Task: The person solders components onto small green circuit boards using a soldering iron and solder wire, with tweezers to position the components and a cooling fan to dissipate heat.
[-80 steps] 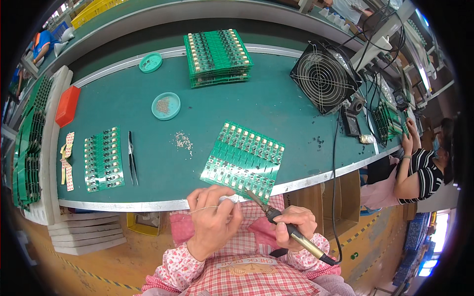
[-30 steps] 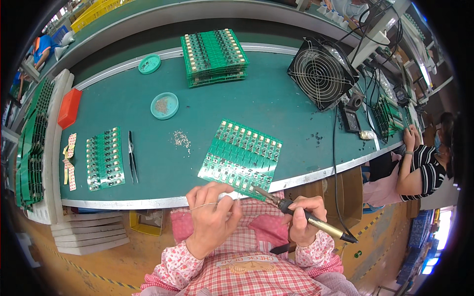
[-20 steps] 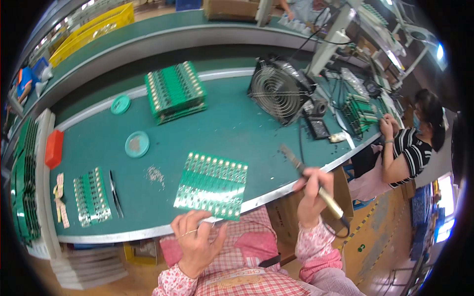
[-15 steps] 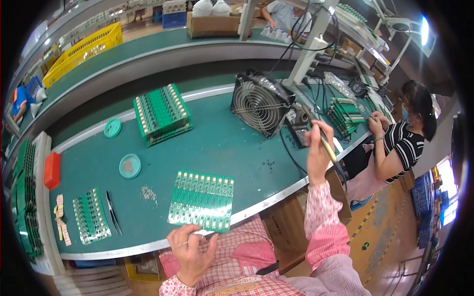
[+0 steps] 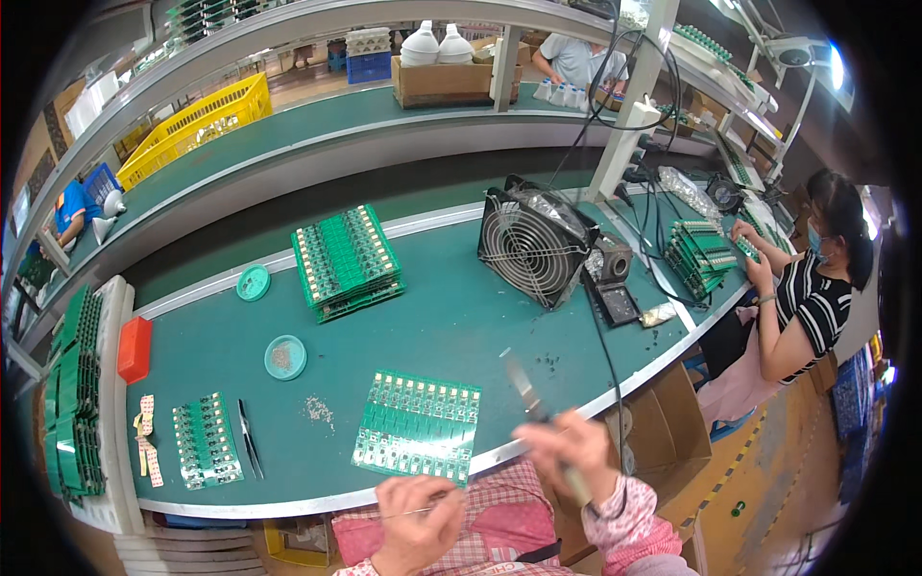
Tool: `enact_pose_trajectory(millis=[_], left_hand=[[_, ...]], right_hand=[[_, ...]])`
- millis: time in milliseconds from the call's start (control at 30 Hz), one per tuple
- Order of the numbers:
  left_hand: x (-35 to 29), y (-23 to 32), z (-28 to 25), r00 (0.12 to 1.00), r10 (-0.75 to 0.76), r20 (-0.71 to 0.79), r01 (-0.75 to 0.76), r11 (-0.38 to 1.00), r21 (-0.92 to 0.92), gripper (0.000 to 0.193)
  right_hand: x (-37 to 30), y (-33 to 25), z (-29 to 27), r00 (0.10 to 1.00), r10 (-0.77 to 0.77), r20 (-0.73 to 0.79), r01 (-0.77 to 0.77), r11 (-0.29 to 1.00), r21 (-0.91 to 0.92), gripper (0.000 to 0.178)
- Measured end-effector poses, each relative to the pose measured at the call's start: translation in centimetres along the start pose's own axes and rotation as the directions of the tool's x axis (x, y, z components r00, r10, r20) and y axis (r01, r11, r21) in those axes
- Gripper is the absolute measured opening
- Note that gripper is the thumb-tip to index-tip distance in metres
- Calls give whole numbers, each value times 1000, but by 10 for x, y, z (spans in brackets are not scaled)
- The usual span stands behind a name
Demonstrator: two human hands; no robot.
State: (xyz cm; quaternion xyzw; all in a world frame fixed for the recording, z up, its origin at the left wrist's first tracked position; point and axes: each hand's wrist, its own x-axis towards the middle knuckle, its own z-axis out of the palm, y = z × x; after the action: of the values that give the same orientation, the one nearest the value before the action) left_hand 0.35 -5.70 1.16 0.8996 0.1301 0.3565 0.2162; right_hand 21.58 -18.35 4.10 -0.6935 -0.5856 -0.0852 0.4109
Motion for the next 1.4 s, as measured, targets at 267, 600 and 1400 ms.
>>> enact_pose_trajectory(millis=[267,600,1400], left_hand=[[-2,4,6,999,0,36,0,1000,-9,23],[-32,-24,-25,965,-248,-84,248,969,-2,19],[-25,-23,-4,981,-173,-93,169,985,-45,19]], right_hand=[[-37,-28,-2,975,-4,221,10,1000,-28,17],[-9,-29,65,996,78,34,-74,990,-117,61],[-21,-46,42,998,-13,-58,36,914,405,14]])
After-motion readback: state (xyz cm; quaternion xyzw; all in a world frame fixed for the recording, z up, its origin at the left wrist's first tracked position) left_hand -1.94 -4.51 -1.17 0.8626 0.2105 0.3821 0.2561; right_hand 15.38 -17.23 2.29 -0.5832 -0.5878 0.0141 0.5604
